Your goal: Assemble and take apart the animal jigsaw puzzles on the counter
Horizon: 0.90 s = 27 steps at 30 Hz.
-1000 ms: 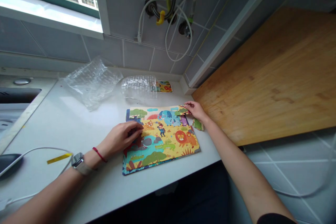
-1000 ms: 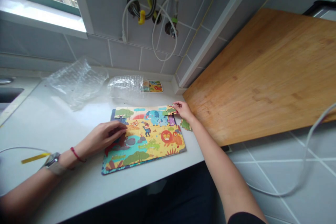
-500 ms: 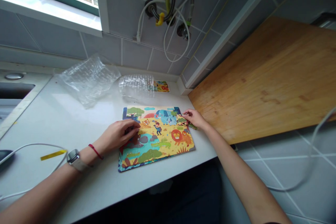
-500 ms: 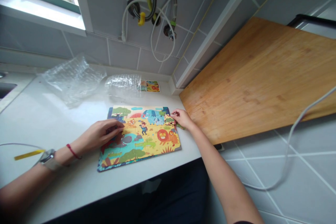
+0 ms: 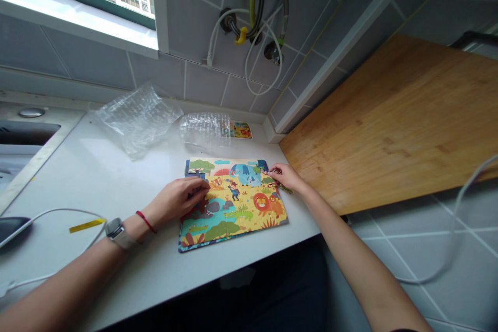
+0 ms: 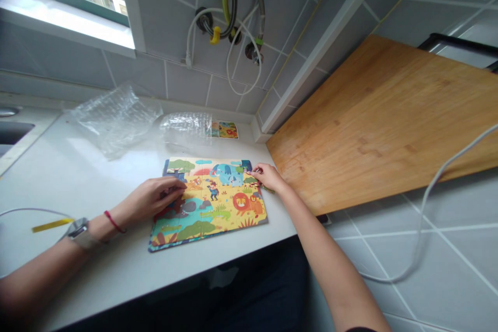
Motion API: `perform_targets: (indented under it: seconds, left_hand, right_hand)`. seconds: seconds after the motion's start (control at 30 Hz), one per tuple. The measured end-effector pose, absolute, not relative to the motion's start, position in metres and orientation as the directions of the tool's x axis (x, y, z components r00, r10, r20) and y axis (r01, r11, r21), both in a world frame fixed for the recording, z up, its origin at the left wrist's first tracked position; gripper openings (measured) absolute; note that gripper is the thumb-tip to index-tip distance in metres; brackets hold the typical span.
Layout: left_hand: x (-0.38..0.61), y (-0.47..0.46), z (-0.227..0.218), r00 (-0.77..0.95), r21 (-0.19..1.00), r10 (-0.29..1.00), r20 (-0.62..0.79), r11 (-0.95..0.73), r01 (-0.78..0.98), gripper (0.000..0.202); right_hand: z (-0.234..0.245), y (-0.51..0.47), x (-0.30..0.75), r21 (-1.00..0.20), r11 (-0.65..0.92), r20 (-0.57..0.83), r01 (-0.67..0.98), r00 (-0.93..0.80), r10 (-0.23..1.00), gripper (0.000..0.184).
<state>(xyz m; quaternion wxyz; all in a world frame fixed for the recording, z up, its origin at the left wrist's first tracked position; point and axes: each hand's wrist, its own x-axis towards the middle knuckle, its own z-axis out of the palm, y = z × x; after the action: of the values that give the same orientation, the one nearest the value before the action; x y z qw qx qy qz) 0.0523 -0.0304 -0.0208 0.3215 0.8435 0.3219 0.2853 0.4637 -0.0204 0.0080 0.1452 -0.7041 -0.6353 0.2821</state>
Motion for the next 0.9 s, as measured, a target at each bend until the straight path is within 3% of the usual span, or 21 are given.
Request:
perform_targets:
  seconds: [0.2, 0.4, 0.47, 0.57, 0.6, 0.7, 0.77, 0.9]
  left_hand:
    - [0.047, -0.030, -0.013, 0.494, 0.628, 0.727, 0.477, -0.675, 0.388, 0.024]
    - [0.044, -0.022, -0.020, 0.519, 0.553, 0.685, 0.511, -0.724, 0.411, 0.025]
    - [0.043, -0.020, -0.029, 0.538, 0.522, 0.694, 0.479, -0.718, 0.461, 0.029]
    - [0.043, -0.019, -0.040, 0.575, 0.491, 0.723, 0.384, -0.687, 0.536, 0.043]
    - [0.043, -0.020, -0.043, 0.592, 0.485, 0.725, 0.352, -0.682, 0.547, 0.047]
    - [0.042, -0.020, -0.046, 0.633, 0.476, 0.718, 0.289, -0.681, 0.556, 0.053]
    - [0.041, -0.020, -0.045, 0.646, 0.476, 0.714, 0.271, -0.683, 0.554, 0.055]
    - [0.041, -0.021, -0.043, 0.672, 0.451, 0.707, 0.221, -0.685, 0.572, 0.066]
  right_hand:
    - [0.007, -0.019, 0.453, -0.506, -0.059, -0.130, 0.860, -0.009, 0.991, 0.019]
    - [0.004, -0.019, 0.442, -0.467, 0.023, -0.054, 0.884, -0.055, 0.997, 0.009]
    - [0.003, -0.026, 0.434, -0.447, 0.038, -0.002, 0.894, -0.044, 0.999, 0.015]
    - [-0.002, -0.045, 0.417, -0.364, 0.113, 0.121, 0.925, -0.073, 0.990, 0.039]
    - [-0.004, -0.051, 0.410, -0.328, 0.154, 0.120, 0.932, -0.121, 0.985, 0.047]
    - [-0.012, -0.067, 0.394, -0.280, 0.238, -0.065, 0.930, -0.266, 0.962, 0.068]
    - [-0.014, -0.071, 0.389, -0.269, 0.237, -0.155, 0.933, -0.285, 0.946, 0.073]
    - [-0.010, -0.071, 0.386, -0.249, 0.219, -0.198, 0.943, -0.271, 0.942, 0.076]
